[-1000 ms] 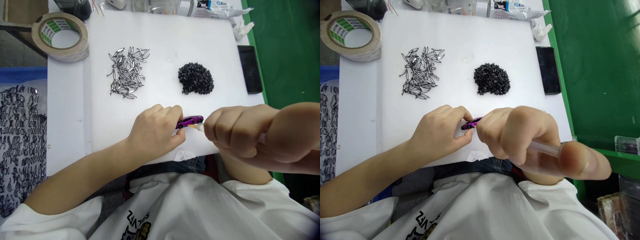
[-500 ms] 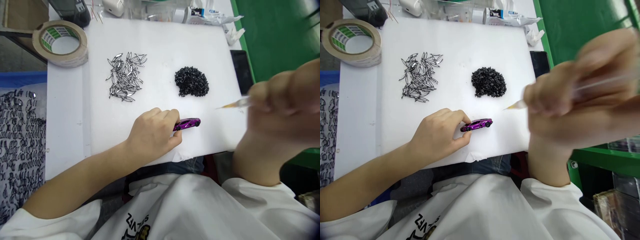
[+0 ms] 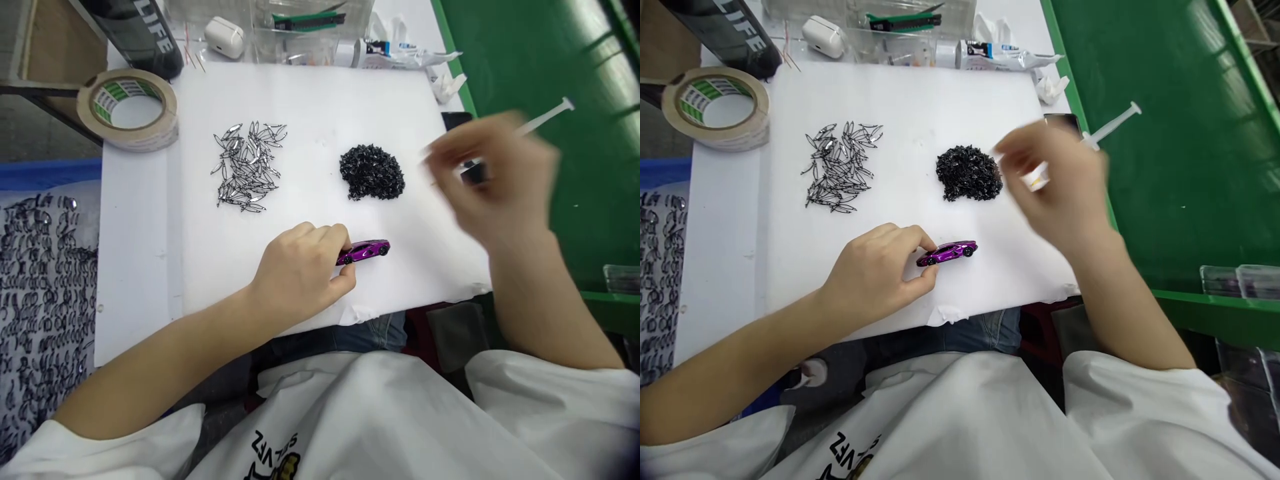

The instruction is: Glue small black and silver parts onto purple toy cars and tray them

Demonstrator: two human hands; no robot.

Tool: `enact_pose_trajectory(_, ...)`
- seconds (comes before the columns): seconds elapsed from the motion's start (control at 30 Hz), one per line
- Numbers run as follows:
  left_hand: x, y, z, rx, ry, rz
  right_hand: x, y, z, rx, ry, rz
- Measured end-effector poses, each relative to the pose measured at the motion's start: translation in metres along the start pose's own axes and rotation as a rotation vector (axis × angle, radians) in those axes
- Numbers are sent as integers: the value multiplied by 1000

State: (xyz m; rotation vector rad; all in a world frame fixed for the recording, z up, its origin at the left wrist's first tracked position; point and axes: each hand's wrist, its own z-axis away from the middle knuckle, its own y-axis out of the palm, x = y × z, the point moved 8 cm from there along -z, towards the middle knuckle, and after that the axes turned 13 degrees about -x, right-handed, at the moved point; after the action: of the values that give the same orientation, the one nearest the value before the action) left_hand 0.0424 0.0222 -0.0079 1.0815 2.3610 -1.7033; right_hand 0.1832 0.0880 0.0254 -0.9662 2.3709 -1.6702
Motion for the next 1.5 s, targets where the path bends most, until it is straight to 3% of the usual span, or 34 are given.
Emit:
enact_pose_trajectory(0.13,1,1,1,9,-9,-11,34,37,-4,81,-219,238)
enact_pose_trajectory(0.23,0,1,1,-5,-6,-11,38,58,-11,131,-289,351)
enact_pose_trajectory(0.33,0,1,1,-22,-1,-8,34,66,-15,134,-286,392)
enact_pose_trajectory(0.47,1,2,1,-15,-9,-5,32,60,-18,91,-243,362)
enact_pose_trajectory(0.63,1,1,1,-3,-7,-1,11,31,-8,59,99,150)
enact_pose_trajectory(0.7,0,1,0,-4,-2,2,4,26,6,85,167,95)
enact_pose_trajectory(0.87,1,1,-1,-7,-15,4,-2,26,31,119,28,159)
enact_pose_trajectory(1.13,2,1,-1,28,-13,21,0,28,29,185,-230,101)
enact_pose_trajectory(1.5,3,3,-1,38,-17,19,0,37,22,214,-249,123)
